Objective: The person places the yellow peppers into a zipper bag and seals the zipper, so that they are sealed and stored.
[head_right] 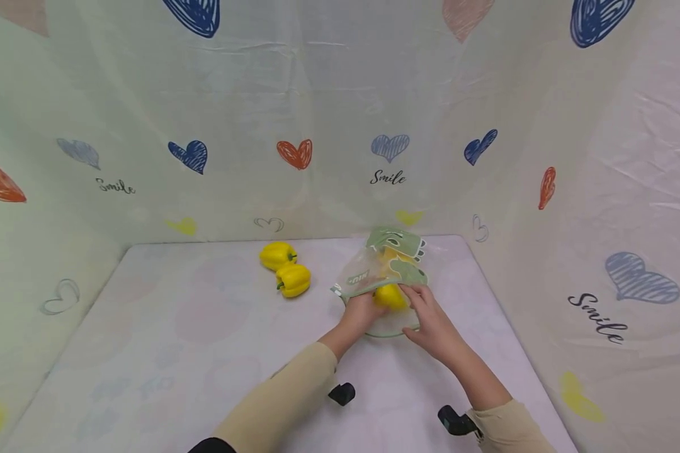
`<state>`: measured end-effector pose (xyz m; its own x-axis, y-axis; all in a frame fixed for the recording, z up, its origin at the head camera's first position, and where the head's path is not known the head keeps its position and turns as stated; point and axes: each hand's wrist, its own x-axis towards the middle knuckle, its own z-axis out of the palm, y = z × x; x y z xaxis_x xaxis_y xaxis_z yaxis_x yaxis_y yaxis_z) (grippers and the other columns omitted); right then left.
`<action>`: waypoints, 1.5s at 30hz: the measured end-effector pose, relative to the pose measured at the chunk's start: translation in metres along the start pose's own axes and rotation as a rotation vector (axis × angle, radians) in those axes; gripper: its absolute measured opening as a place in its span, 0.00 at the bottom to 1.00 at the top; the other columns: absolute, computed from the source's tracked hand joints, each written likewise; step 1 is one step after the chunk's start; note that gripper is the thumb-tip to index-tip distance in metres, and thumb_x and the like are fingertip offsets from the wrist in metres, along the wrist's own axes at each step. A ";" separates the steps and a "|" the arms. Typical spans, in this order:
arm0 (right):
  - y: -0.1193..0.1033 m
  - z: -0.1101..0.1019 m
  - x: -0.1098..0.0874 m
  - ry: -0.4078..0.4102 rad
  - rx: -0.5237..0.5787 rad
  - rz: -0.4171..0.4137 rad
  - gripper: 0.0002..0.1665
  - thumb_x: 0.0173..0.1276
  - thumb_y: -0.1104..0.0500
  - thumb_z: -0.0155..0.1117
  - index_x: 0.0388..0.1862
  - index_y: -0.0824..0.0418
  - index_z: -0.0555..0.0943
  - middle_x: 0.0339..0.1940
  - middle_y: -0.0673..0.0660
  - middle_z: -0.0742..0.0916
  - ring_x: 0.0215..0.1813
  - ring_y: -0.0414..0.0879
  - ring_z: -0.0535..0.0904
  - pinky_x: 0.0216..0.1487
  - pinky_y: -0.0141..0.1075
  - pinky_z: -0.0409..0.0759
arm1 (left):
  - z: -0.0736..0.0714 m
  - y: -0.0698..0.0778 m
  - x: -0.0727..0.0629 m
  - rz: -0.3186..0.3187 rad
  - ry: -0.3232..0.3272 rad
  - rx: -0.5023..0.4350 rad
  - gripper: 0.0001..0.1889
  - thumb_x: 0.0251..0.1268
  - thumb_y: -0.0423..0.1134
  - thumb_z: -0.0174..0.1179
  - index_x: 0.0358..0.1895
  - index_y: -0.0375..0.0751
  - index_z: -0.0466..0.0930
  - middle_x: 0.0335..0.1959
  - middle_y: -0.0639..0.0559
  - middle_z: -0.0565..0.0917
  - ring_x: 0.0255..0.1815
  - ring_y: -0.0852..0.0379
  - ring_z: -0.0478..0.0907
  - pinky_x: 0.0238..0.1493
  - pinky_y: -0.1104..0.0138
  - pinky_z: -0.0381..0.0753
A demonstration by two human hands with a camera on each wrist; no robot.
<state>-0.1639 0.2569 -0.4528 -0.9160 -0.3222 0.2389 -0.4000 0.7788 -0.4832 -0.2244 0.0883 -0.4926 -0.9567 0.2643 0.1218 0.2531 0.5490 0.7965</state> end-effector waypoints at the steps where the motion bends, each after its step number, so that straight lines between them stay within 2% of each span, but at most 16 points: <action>1: 0.000 0.000 0.000 0.001 -0.003 0.001 0.54 0.43 0.73 0.80 0.70 0.67 0.63 0.59 0.62 0.69 0.49 0.51 0.75 0.47 0.44 0.82 | 0.000 0.000 -0.002 -0.010 -0.016 -0.001 0.33 0.52 0.33 0.73 0.63 0.40 0.73 0.62 0.48 0.76 0.63 0.52 0.72 0.66 0.63 0.68; 4: 0.000 0.000 -0.001 0.007 -0.013 0.002 0.55 0.42 0.73 0.80 0.70 0.67 0.63 0.58 0.62 0.69 0.49 0.51 0.75 0.47 0.44 0.82 | -0.003 0.002 -0.008 -0.025 -0.062 -0.002 0.33 0.52 0.35 0.74 0.64 0.43 0.74 0.62 0.51 0.77 0.63 0.54 0.72 0.64 0.64 0.70; 10: 0.002 0.001 -0.001 0.011 -0.021 0.007 0.55 0.42 0.73 0.80 0.70 0.67 0.63 0.58 0.62 0.69 0.49 0.52 0.75 0.46 0.44 0.82 | -0.009 0.007 -0.019 0.002 -0.122 0.065 0.30 0.53 0.38 0.74 0.62 0.44 0.77 0.59 0.53 0.79 0.61 0.55 0.74 0.62 0.65 0.72; 17: 0.003 0.002 -0.001 0.006 -0.042 0.025 0.55 0.43 0.72 0.81 0.70 0.66 0.63 0.59 0.62 0.69 0.49 0.53 0.75 0.47 0.45 0.83 | -0.019 0.007 -0.033 0.026 -0.139 0.093 0.28 0.56 0.41 0.72 0.61 0.45 0.76 0.59 0.53 0.78 0.61 0.54 0.73 0.62 0.64 0.71; 22: 0.003 0.003 -0.003 0.000 -0.048 0.045 0.55 0.44 0.72 0.80 0.71 0.65 0.63 0.59 0.63 0.69 0.50 0.53 0.75 0.47 0.47 0.82 | -0.032 0.005 -0.045 0.036 -0.113 0.073 0.27 0.55 0.41 0.73 0.59 0.46 0.78 0.58 0.55 0.79 0.60 0.56 0.73 0.61 0.64 0.72; 29: 0.001 0.004 -0.004 -0.012 -0.025 0.068 0.55 0.44 0.71 0.80 0.71 0.64 0.62 0.59 0.62 0.70 0.51 0.54 0.75 0.48 0.47 0.82 | -0.051 -0.004 -0.056 0.024 -0.100 0.009 0.25 0.57 0.41 0.72 0.59 0.46 0.79 0.52 0.55 0.80 0.51 0.54 0.77 0.50 0.66 0.77; 33: -0.001 0.004 -0.003 -0.028 0.001 0.080 0.55 0.46 0.70 0.80 0.72 0.63 0.62 0.59 0.61 0.70 0.52 0.54 0.75 0.49 0.47 0.82 | -0.064 -0.012 -0.059 0.017 -0.073 -0.011 0.23 0.57 0.40 0.72 0.57 0.45 0.79 0.50 0.52 0.80 0.49 0.51 0.77 0.48 0.66 0.78; 39: -0.002 0.003 -0.003 -0.037 0.007 0.077 0.54 0.47 0.70 0.79 0.71 0.64 0.62 0.59 0.62 0.70 0.52 0.55 0.75 0.48 0.48 0.82 | -0.087 -0.022 -0.059 -0.049 0.022 -0.032 0.22 0.56 0.38 0.72 0.55 0.45 0.80 0.49 0.50 0.81 0.49 0.50 0.78 0.49 0.62 0.79; 45: -0.003 0.003 -0.001 -0.030 0.007 0.073 0.53 0.47 0.70 0.79 0.71 0.63 0.62 0.59 0.61 0.70 0.52 0.55 0.75 0.48 0.47 0.82 | -0.104 -0.036 -0.056 -0.087 0.079 -0.034 0.22 0.56 0.38 0.72 0.55 0.43 0.79 0.49 0.47 0.82 0.49 0.47 0.78 0.49 0.58 0.79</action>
<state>-0.1621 0.2529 -0.4540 -0.9431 -0.2812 0.1776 -0.3326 0.7971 -0.5040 -0.1947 -0.0289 -0.4665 -0.9836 0.1524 0.0968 0.1648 0.5395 0.8257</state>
